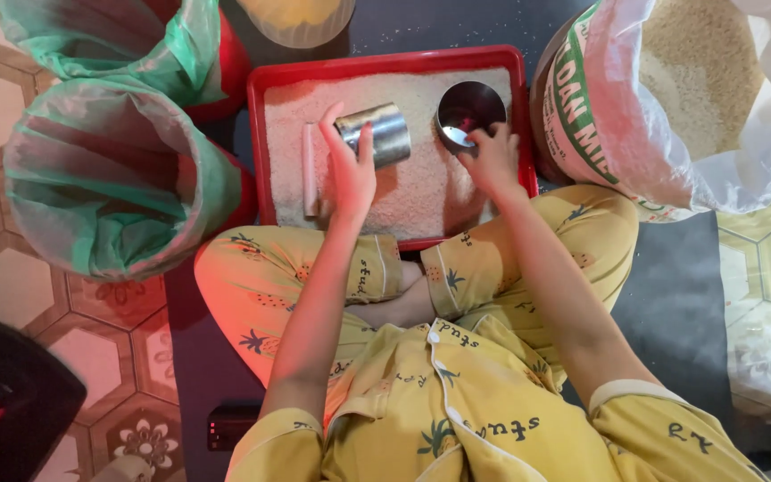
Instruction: Scooping white powder from a tray into metal cups and transferring it into bags for packaging.
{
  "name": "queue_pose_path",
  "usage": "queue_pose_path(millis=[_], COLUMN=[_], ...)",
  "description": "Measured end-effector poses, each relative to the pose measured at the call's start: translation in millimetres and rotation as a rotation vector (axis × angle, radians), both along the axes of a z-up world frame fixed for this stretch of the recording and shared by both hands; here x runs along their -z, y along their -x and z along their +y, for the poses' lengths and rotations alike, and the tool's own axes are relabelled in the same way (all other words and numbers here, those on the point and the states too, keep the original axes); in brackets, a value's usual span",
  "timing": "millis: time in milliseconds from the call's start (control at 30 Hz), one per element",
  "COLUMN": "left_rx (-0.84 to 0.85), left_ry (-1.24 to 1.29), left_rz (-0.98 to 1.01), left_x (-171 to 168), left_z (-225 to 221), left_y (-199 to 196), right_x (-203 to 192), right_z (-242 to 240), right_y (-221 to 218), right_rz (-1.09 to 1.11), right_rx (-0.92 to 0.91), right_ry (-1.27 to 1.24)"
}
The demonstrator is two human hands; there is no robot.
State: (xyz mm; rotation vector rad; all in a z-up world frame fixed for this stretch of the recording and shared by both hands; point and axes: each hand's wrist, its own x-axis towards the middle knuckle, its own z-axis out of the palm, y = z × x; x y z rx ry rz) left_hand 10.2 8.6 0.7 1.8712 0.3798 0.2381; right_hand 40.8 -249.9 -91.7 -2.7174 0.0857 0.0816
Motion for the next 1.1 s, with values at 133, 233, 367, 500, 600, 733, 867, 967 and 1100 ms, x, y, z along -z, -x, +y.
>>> queue_pose_path(millis=[133, 233, 367, 500, 600, 733, 867, 967, 1100], left_rx=[0.065, 0.059, -0.016, 0.005, -0.081, -0.135, -0.165, -0.190, -0.206], left_ry=[-0.074, -0.129, 0.008, -0.018, 0.018, -0.036, -0.008, -0.011, -0.007], left_rz=[0.131, 0.207, 0.172, 0.195, 0.087, 0.048, 0.000, -0.038, -0.069], left_x=[37, 57, 56, 69, 82, 80, 76, 79, 82], left_z=[3, 6, 10, 13, 18, 28, 27, 29, 30], left_y=[-2, -5, -3, 2, 14, 34, 34, 29, 31], right_x=[-6, -52, -110, -130, -132, -116, -94, -71, -41], right_z=[1, 9, 22, 31, 41, 48, 52, 41, 21], right_y=[-2, 9, 28, 36, 38, 36, 31, 21, 17], right_rz=[-0.131, -0.283, -0.350, -0.511, -0.503, -0.533, -0.370, -0.394, -0.289], right_rx=[-0.112, -0.154, -0.226, -0.446, -0.598, -0.557, -0.148, -0.043, 0.223], right_ry=[0.029, -0.021, -0.001, 0.085, 0.019, -0.152, -0.471, -0.594, -0.757])
